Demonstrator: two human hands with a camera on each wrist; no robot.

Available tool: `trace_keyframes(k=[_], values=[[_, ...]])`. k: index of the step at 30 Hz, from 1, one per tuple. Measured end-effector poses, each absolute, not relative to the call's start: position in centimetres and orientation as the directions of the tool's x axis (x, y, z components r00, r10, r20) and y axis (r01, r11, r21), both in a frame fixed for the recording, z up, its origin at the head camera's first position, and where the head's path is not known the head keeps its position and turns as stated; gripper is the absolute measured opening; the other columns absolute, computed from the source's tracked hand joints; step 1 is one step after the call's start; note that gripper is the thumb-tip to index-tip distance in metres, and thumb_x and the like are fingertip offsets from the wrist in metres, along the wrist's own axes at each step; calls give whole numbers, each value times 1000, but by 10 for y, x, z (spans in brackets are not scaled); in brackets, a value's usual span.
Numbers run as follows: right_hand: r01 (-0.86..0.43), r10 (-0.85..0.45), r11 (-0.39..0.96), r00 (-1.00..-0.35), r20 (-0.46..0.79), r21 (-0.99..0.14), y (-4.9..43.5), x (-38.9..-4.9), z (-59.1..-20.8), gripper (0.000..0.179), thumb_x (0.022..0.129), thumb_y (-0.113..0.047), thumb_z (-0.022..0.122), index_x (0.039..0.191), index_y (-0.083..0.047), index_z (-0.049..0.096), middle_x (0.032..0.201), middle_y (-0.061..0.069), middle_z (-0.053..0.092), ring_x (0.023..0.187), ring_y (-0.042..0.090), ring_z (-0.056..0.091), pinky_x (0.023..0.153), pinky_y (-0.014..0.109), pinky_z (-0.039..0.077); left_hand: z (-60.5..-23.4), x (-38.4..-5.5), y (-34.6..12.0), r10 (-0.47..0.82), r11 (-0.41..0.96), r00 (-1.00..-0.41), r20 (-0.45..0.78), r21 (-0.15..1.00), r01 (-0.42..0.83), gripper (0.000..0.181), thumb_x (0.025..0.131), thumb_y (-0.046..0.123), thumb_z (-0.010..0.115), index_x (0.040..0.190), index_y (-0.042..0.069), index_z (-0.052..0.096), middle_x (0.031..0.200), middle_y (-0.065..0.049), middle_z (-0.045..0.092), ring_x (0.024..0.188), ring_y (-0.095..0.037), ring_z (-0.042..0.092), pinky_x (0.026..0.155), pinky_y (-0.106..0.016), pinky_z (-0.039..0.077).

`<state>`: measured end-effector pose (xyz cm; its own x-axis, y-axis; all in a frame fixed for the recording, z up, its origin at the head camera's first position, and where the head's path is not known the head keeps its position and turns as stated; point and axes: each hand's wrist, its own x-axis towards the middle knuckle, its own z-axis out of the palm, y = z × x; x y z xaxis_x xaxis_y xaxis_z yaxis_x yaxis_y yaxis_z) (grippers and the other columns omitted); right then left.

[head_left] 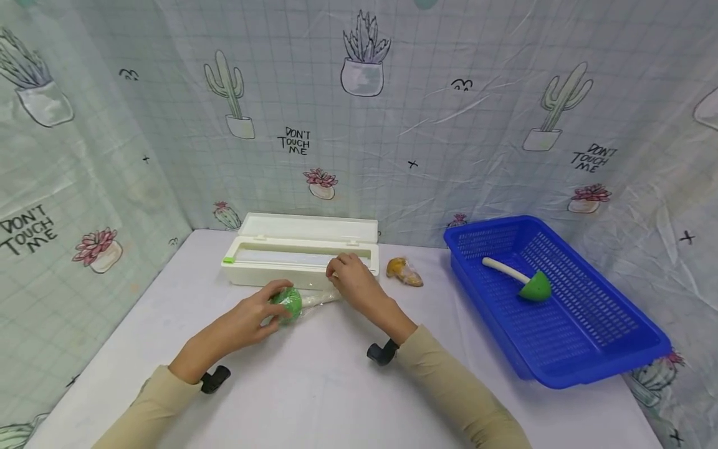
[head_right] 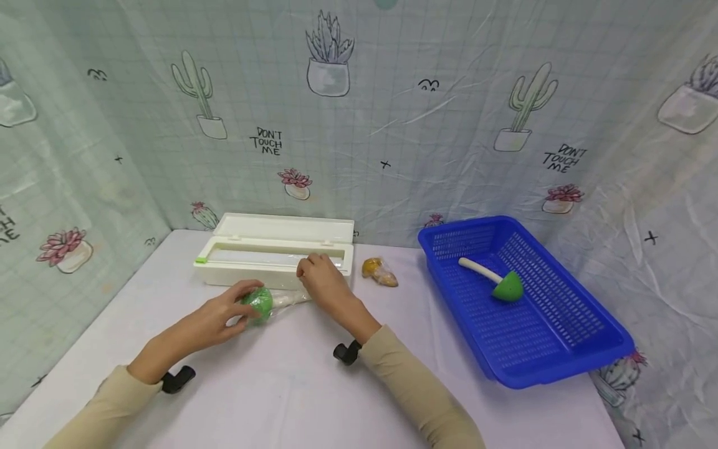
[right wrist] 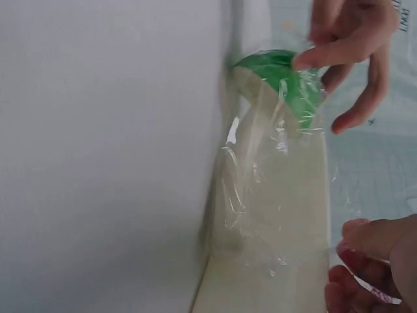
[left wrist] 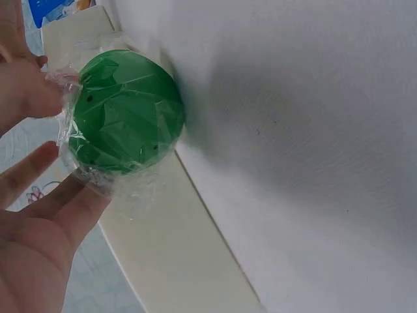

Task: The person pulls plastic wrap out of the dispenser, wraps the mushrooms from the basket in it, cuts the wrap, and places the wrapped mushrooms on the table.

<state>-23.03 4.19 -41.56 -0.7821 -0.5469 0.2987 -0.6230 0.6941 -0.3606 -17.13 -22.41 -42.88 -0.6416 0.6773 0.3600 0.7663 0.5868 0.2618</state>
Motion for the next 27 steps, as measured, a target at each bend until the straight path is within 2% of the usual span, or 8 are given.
trace_keyframes(k=[4, 8, 11, 16, 19, 22, 27], values=[[-588, -550, 626, -798, 245, -512, 46, -226, -410, 7, 101, -11, 64, 107, -8, 65, 106, 6, 71, 103, 23, 66, 82, 32, 55, -427, -176, -220, 671, 594, -638, 379, 240, 768, 26, 72, -6, 88, 88, 12, 77, 135, -23, 51, 110, -40, 66, 81, -41, 60], [-564, -572, 536, -790, 221, -628, 51, -217, -414, 8, 104, -11, 60, 110, -7, 62, 110, 7, 73, 106, 22, 70, 82, 29, 58, -427, -180, -212, 662, 632, -658, 359, 204, 748, 25, 75, -2, 87, 87, 16, 73, 134, -25, 53, 105, -40, 69, 79, -39, 61], [-561, -592, 483, -775, 221, -673, 52, -209, -420, 9, 104, -10, 60, 111, -7, 62, 112, 5, 73, 108, 20, 70, 84, 25, 57, -425, -181, -204, 644, 680, -703, 300, 197, 707, 29, 78, 1, 86, 95, 14, 66, 135, -24, 53, 101, -36, 70, 76, -37, 60], [-552, -617, 414, -755, 223, -724, 52, -197, -432, 9, 103, -10, 61, 111, -8, 64, 114, 5, 72, 109, 18, 69, 84, 21, 56, -419, -184, -197, 555, 763, -808, 200, 264, 590, 54, 79, 3, 86, 118, 6, 50, 125, -18, 56, 93, -27, 67, 77, -38, 58], [-580, -649, 412, -728, 220, -702, 51, -194, -437, 9, 102, -11, 62, 110, -8, 65, 117, 3, 72, 111, 16, 68, 84, 20, 55, -417, -186, -196, 526, 769, -834, 168, 324, 551, 63, 81, 3, 83, 131, 1, 46, 124, -17, 61, 103, -30, 66, 86, -44, 56], [-653, -702, 434, -677, 221, -620, 50, -192, -440, 12, 100, -10, 65, 112, -7, 67, 117, 1, 72, 110, 14, 66, 87, 22, 54, -417, -188, -198, 542, 747, -824, 163, 354, 562, 65, 83, 2, 81, 140, -2, 49, 129, -20, 64, 114, -34, 64, 93, -48, 54], [-740, -751, 471, -622, 223, -479, 48, -189, -442, 18, 99, -12, 67, 116, -9, 70, 107, -6, 71, 101, 10, 62, 90, 23, 51, -417, -191, -202, 583, 712, -797, 158, 374, 595, 49, 86, 3, 78, 133, -1, 63, 129, -15, 67, 119, -34, 63, 97, -49, 52]])
